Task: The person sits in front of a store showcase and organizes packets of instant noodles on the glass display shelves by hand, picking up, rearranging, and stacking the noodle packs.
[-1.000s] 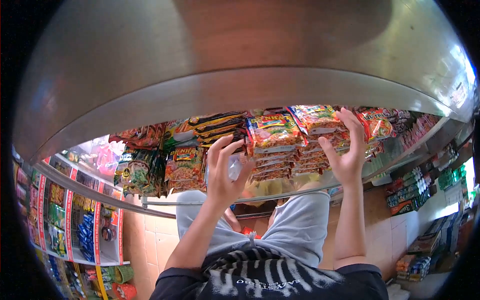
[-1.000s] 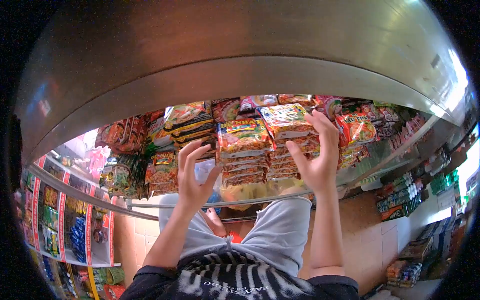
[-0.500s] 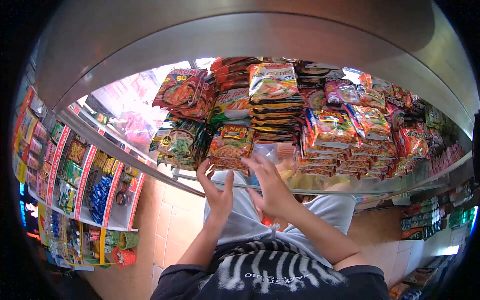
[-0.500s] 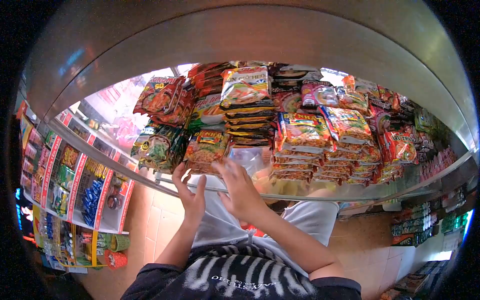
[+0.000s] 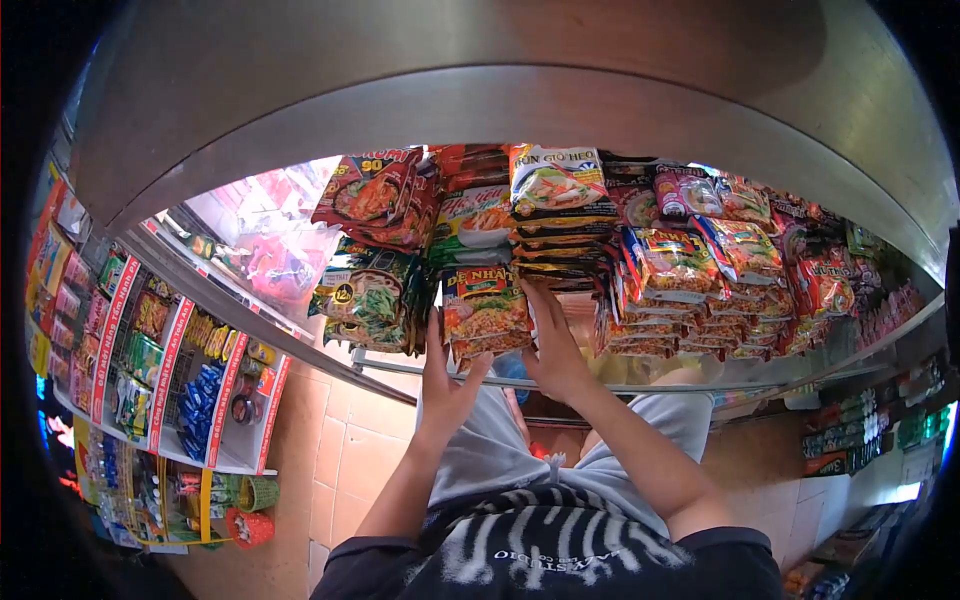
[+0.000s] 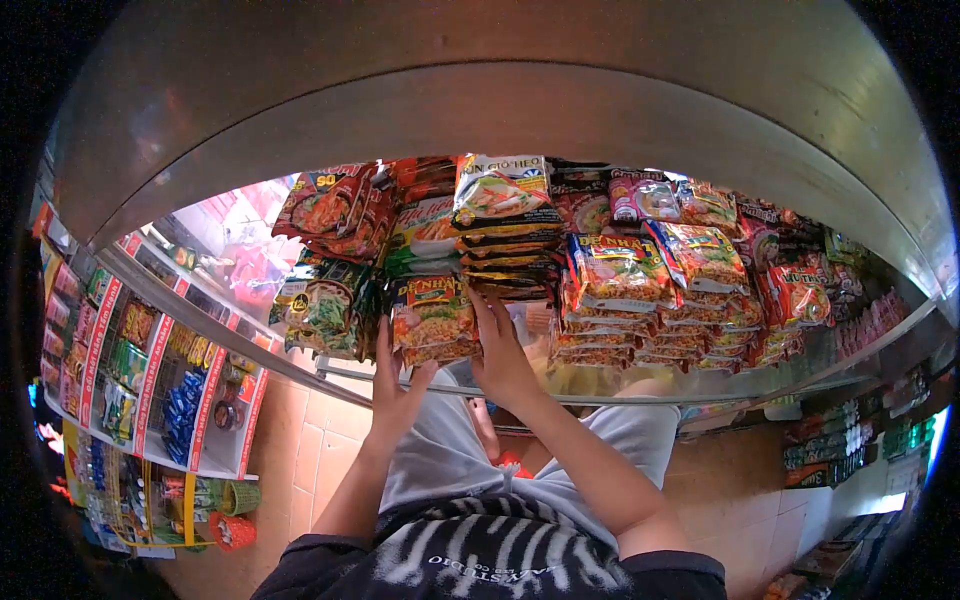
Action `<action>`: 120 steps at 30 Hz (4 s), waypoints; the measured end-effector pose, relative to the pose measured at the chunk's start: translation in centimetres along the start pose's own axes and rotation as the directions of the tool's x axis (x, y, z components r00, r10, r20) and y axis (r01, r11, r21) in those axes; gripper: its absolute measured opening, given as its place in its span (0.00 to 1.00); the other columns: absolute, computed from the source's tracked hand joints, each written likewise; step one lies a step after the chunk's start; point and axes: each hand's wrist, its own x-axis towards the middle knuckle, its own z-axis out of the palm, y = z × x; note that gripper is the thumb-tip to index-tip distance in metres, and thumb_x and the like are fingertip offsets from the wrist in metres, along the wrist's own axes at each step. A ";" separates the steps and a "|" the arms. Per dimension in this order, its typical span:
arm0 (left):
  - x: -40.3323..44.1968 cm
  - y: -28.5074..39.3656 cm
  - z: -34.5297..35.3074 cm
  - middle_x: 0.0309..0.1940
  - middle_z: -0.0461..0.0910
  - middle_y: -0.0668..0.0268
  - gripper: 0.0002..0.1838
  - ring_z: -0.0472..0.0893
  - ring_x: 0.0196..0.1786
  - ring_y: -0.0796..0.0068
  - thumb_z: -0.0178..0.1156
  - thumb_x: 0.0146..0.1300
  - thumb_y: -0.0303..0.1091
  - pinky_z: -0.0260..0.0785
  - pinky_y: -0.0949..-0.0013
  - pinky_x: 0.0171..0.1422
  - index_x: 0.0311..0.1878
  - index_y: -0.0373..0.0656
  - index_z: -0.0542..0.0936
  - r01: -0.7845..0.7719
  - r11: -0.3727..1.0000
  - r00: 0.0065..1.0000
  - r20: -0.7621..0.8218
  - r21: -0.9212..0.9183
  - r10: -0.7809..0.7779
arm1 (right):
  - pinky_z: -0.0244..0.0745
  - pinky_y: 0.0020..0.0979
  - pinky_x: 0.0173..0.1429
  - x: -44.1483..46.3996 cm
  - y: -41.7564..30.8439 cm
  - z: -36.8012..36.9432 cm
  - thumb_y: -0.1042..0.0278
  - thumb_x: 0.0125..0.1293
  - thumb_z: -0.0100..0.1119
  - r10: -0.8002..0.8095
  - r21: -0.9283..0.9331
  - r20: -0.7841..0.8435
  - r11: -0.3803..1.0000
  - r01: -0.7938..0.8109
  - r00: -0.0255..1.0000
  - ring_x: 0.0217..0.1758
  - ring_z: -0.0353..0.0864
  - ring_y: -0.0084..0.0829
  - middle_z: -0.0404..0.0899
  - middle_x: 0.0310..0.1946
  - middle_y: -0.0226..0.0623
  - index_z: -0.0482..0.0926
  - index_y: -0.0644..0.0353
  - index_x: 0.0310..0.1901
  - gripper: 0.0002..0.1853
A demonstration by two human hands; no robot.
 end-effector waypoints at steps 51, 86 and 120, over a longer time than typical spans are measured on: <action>7.5 16.9 20.2 0.81 0.71 0.51 0.55 0.76 0.80 0.63 0.70 0.83 0.37 0.70 0.58 0.85 0.94 0.35 0.39 -0.109 0.905 0.951 0.223 -0.411 0.216 | 0.87 0.49 0.66 -0.4 -8.6 -27.5 0.41 0.76 0.74 -0.089 -0.360 -0.416 0.930 -0.075 0.905 0.63 0.93 0.56 0.89 0.60 0.68 0.79 0.74 0.74 0.42; 10.8 12.2 17.4 0.85 0.70 0.55 0.17 0.80 0.77 0.66 0.72 0.80 0.27 0.84 0.65 0.72 0.67 0.43 0.81 -0.200 0.955 0.926 0.274 -0.221 0.258 | 0.74 0.53 0.86 -4.9 3.1 -35.6 0.45 0.61 0.89 -0.257 -0.381 -0.389 0.919 0.099 0.885 0.86 0.75 0.54 0.74 0.85 0.51 0.81 0.40 0.79 0.45; 9.7 12.3 17.3 0.84 0.71 0.50 0.24 0.72 0.87 0.52 0.78 0.75 0.31 0.84 0.51 0.75 0.70 0.49 0.82 -0.318 0.948 0.933 0.185 0.027 0.308 | 0.74 0.55 0.85 -6.3 0.5 -33.2 0.59 0.62 0.88 -0.272 -0.517 -0.399 0.856 0.030 0.876 0.82 0.77 0.54 0.78 0.79 0.46 0.86 0.44 0.72 0.36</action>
